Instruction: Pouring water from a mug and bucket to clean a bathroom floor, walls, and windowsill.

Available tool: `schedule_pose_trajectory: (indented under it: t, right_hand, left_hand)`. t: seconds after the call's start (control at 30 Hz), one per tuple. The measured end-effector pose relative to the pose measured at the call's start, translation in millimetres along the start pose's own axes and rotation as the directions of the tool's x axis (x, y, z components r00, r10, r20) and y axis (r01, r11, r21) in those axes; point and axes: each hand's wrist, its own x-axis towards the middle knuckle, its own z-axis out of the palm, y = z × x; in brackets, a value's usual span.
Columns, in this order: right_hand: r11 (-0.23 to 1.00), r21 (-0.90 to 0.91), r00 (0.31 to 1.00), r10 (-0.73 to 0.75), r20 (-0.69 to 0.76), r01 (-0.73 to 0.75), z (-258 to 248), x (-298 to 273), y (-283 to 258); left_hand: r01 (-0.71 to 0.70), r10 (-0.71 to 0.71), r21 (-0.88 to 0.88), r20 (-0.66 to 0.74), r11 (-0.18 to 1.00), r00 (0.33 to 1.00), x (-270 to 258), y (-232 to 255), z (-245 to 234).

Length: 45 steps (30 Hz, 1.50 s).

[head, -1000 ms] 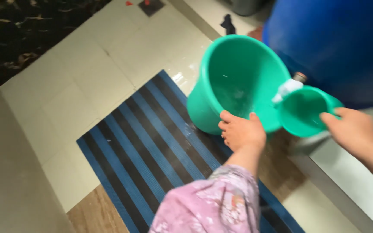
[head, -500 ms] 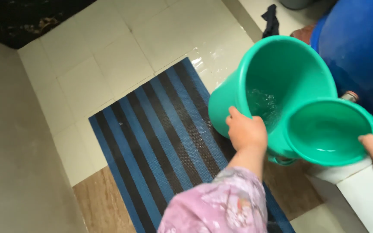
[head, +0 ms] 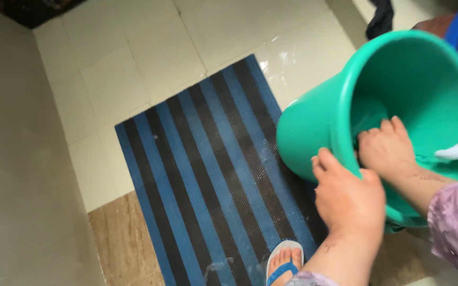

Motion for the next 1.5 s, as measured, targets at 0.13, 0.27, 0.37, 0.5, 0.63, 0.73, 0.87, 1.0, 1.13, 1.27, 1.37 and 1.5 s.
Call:
schedule_pose_trajectory:
  t: [0.13,0.27,0.37,0.5,0.63,0.73,0.87,1.0,1.13,1.27,1.37,1.5]
  right_hand:
    - [0.974,-0.222,0.999,-0.037,0.018,0.04,0,2,-11]
    - [0.984,-0.145,0.975,-0.075,0.211,0.107,-37,-5,-21]
    - [0.997,0.02,0.946,-0.083,0.314,0.081,-60,-14,-30]
    - [0.971,0.235,0.931,-0.128,0.341,0.048,-55,-11,-26]
    - [0.412,0.795,0.886,0.072,0.458,-0.444,127,36,33]
    - [-0.19,0.863,0.876,0.03,0.482,-0.468,117,31,32]
    - [-0.382,0.768,0.746,0.241,0.62,-0.514,3,-18,25]
    - [-0.56,0.768,0.764,0.333,0.553,-0.312,-60,-45,38]
    - [-0.495,0.85,0.799,0.431,0.421,-0.181,-88,-66,68]
    - [-0.52,0.852,0.827,0.448,0.339,-0.067,-111,-100,90]
    - [-0.48,0.876,0.859,0.426,0.283,-0.05,-122,-135,96]
    - [-0.48,0.877,0.891,0.386,0.239,-0.028,-117,-167,91]
  left_hand:
    - [-0.064,0.064,-0.021,-0.018,0.998,0.998,8,-2,5]
    - [-0.061,0.061,-0.012,0.008,0.998,0.998,12,3,3]
    - [-0.073,0.074,-0.019,0.022,0.997,0.997,11,4,0]
    - [-0.066,0.067,-0.028,0.038,0.997,0.997,9,5,-2]
    - [-0.124,0.122,-0.028,-0.063,0.992,0.991,17,-4,10]
    - [-0.143,0.144,0.023,-0.101,0.989,0.984,22,-6,8]
    - [-0.171,0.182,0.108,-0.105,0.979,0.978,23,-3,0]
    - [-0.253,0.267,0.086,-0.245,0.964,0.932,31,-9,5]
    - [-0.133,0.13,0.001,-0.23,0.991,0.965,22,-6,-9]
    - [-0.044,0.02,-0.104,-0.226,0.994,0.974,-2,-19,-23]
    - [0.041,-0.091,-0.178,-0.283,0.983,0.955,-39,-38,-31]
    - [0.128,-0.222,-0.254,-0.384,0.959,0.896,-54,-78,-24]
